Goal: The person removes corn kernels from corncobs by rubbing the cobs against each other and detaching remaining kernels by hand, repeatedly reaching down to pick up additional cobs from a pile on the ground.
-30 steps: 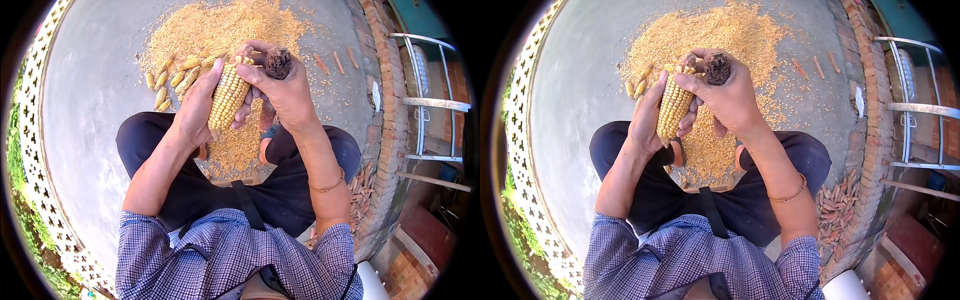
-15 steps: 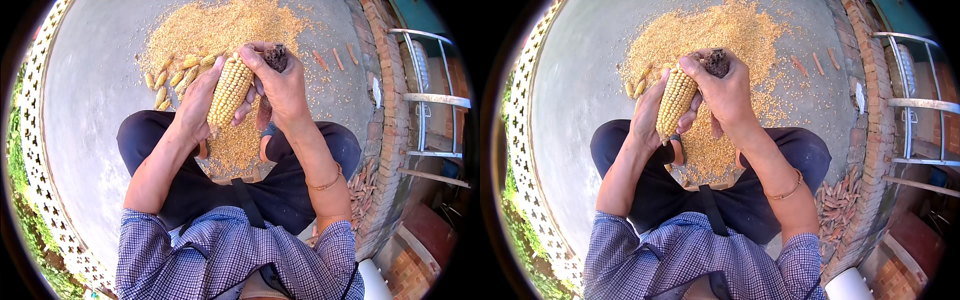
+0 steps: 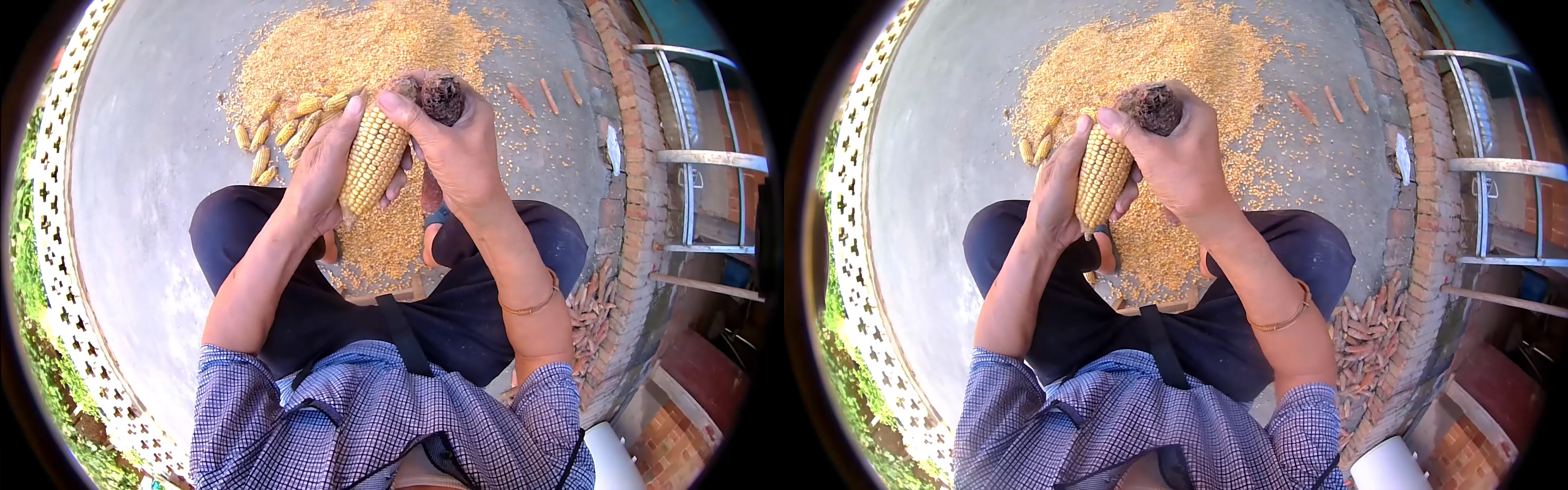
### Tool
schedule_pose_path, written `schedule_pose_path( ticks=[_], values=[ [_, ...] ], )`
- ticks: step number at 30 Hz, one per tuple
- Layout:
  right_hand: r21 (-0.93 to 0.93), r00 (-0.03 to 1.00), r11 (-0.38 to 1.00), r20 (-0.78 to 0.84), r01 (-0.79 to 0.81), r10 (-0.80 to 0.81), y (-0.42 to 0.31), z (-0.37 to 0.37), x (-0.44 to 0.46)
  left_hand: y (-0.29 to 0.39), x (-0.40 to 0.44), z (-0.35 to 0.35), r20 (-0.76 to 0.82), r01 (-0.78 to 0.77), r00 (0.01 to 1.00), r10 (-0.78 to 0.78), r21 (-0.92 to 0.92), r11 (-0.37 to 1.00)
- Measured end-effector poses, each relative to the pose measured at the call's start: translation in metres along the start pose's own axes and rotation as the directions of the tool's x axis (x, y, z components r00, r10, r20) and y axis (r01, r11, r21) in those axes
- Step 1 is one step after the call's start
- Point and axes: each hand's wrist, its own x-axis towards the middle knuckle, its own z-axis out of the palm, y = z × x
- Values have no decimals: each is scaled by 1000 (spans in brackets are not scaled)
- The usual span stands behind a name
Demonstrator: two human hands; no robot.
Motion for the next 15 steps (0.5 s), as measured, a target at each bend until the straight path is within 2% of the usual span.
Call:
schedule_pose_path(
  ticks=[1, 4, 7, 10, 14, 15],
  values=[
    [-16, 999, 1000, -43, 13, -13, 3, 1, -1, -1, -1, 0, -19, -1, 1000, 2, 45, 999],
    [-77, 994, 995, -84, 69, -76, 5, 2, 0, -3, -1, 5, -4, -21, 1000, 21, 23, 1000],
    [19, 994, 995, -39, -99, 100, -1, -6, 2, 4, -1, 4, 6, 3, 1000, -3, -8, 1000],
    [58, 990, 989, 39, -136, 134, -12, -7, 1, 5, -2, -2, 56, -30, 998, 34, -65, 997],
    [-3, 996, 1000, 88, -23, 23, -6, -5, -1, 8, -5, 3, 46, -50, 998, 50, 13, 999],
    [-34, 997, 999, 67, -43, 45, -7, -5, -3, 7, -6, 4, 32, -40, 999, 39, 43, 998]
  ],
)
